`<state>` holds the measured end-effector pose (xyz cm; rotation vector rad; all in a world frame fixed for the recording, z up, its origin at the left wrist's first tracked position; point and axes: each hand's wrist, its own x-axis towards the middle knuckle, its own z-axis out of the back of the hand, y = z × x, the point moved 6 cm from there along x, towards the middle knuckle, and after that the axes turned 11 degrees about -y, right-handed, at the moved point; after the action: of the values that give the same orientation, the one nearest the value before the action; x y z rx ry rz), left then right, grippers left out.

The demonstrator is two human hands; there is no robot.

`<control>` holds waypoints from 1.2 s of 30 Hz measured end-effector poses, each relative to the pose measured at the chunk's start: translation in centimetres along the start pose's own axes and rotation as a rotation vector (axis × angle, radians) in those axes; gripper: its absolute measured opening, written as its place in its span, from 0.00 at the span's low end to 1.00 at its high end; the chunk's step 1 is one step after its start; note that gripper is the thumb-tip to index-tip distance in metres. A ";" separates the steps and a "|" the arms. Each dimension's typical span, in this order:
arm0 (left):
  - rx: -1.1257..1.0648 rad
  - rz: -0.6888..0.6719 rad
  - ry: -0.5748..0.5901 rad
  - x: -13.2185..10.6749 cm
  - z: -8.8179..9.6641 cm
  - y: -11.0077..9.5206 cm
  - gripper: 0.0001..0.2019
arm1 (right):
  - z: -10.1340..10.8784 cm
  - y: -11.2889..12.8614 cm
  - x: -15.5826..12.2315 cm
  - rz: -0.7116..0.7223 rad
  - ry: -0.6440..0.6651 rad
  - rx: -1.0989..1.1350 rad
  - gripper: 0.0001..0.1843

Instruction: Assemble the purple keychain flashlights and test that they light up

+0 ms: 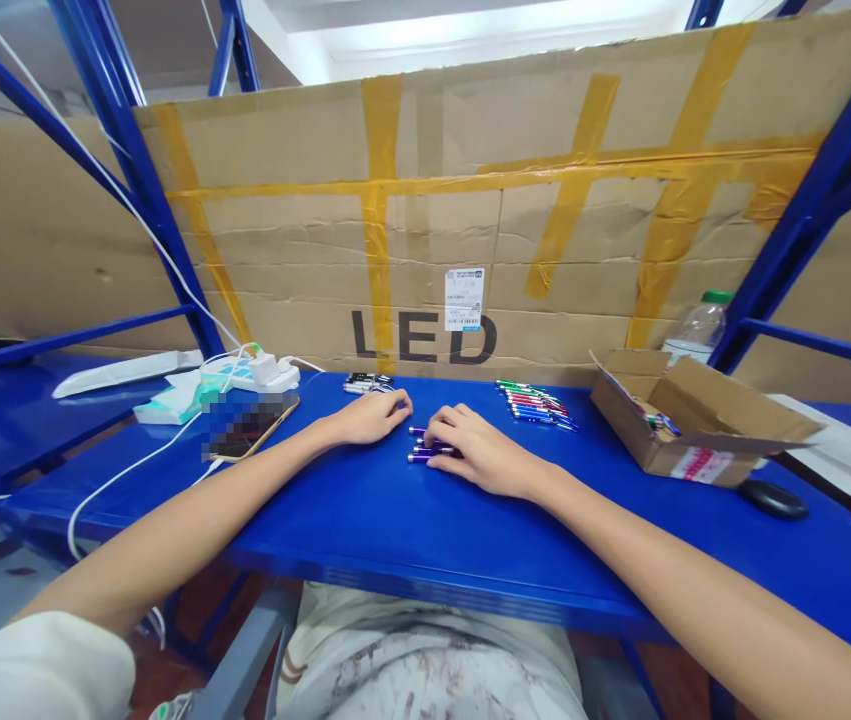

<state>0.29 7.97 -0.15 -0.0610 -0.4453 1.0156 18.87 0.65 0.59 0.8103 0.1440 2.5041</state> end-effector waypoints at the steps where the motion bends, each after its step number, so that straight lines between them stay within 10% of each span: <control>1: 0.001 0.000 -0.003 0.0 -0.1 0.0 0.14 | 0.0 0.2 0.0 0.015 -0.002 -0.013 0.13; 10: -0.055 0.007 -0.034 -0.1 -0.1 0.2 0.13 | -0.3 1.5 0.0 0.043 0.003 -0.033 0.14; 19: -0.290 0.150 -0.197 0.5 -0.1 0.9 0.15 | 3.2 -1.2 0.1 -0.210 -0.419 0.013 0.15; 36: -0.972 0.374 -0.343 0.9 -2.1 0.8 0.29 | 2.7 -3.1 -1.0 -0.291 -0.305 -0.185 0.15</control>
<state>0.88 9.51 -1.95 -0.8753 -1.2483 1.0922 22.42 2.73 1.56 1.0014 -0.0699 2.0615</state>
